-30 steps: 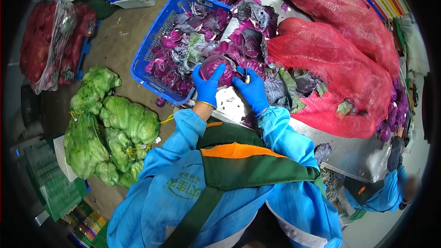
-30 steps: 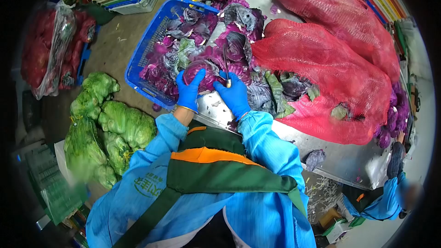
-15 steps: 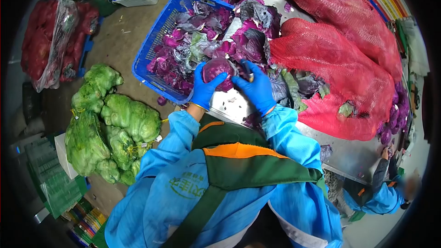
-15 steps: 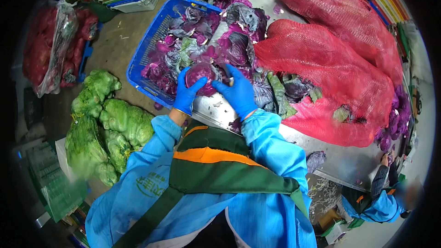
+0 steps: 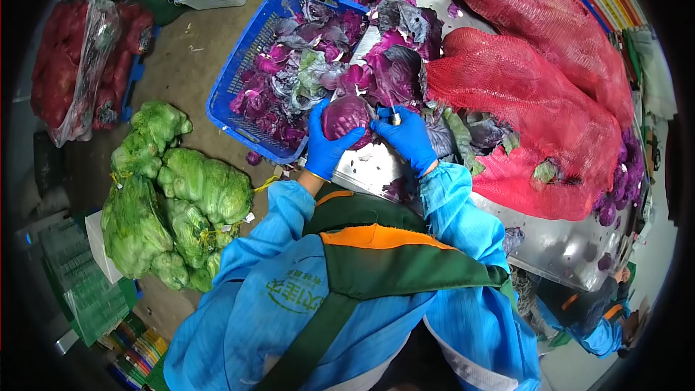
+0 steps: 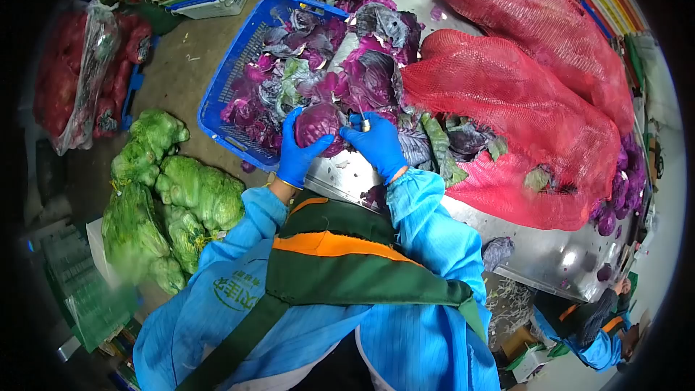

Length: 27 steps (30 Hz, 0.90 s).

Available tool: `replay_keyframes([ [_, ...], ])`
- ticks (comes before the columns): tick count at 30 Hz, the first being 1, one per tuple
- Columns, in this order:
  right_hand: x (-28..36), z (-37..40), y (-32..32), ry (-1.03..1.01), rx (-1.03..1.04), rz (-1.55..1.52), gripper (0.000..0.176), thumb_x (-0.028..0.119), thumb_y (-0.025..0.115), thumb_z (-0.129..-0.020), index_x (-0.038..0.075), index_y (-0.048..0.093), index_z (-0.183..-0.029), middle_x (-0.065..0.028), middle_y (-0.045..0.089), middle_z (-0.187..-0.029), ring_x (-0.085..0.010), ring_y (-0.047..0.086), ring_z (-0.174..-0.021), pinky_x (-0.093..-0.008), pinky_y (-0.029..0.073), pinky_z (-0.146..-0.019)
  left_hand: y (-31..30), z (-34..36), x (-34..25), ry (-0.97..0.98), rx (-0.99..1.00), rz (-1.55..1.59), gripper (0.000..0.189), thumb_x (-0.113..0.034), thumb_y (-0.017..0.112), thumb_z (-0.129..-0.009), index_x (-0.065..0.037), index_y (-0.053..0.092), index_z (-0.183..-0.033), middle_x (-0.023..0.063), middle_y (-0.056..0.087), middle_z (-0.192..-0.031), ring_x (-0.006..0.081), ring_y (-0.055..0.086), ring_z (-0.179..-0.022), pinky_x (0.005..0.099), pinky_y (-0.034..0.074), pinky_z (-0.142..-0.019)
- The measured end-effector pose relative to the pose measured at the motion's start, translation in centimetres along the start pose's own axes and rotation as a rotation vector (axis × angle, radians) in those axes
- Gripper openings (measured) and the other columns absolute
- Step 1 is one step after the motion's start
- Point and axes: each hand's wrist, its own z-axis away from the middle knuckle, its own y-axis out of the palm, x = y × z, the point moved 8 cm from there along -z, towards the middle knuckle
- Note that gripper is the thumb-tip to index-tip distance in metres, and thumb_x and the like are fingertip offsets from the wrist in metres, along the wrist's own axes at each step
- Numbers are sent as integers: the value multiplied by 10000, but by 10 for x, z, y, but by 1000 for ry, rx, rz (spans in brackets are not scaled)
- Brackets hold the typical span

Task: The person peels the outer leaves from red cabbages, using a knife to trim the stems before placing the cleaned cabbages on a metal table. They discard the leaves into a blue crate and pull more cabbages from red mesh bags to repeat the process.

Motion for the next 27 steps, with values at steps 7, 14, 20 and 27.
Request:
replay_keyframes([
  [7,-16,-5,-11,84,87,387,188,144,708,-725,15,646,-846,-93,640,-649,-154,603,-569,-314,478,-538,6,11,-14,239,5,-358,1011,-295,900,-589,-57,329,-1389,154,401,-1291,292,420,-1218,410,357,-1046],
  [14,-29,12,-9,212,71,-17,189,167,726,-733,23,630,-808,-75,615,-630,-156,558,-519,-332,451,-506,3,14,-12,255,18,-368,1033,-326,903,-572,-68,333,-1393,147,396,-1298,305,410,-1222,418,349,-1049],
  [20,-11,0,-6,79,112,259,267,264,744,-712,24,650,-781,-118,628,-656,-234,602,-583,-369,480,-575,5,14,-17,278,52,-374,1029,-328,905,-568,-67,338,-1385,144,394,-1293,305,413,-1219,421,352,-1046],
  [27,-5,-6,-30,-91,-86,448,282,252,721,-670,1,624,-756,-211,626,-693,-352,618,-621,-433,483,-601,-6,5,-1,37,74,-24,897,-174,857,-636,-53,378,-1384,118,461,-1319,255,485,-1199,372,404,-1031],
])
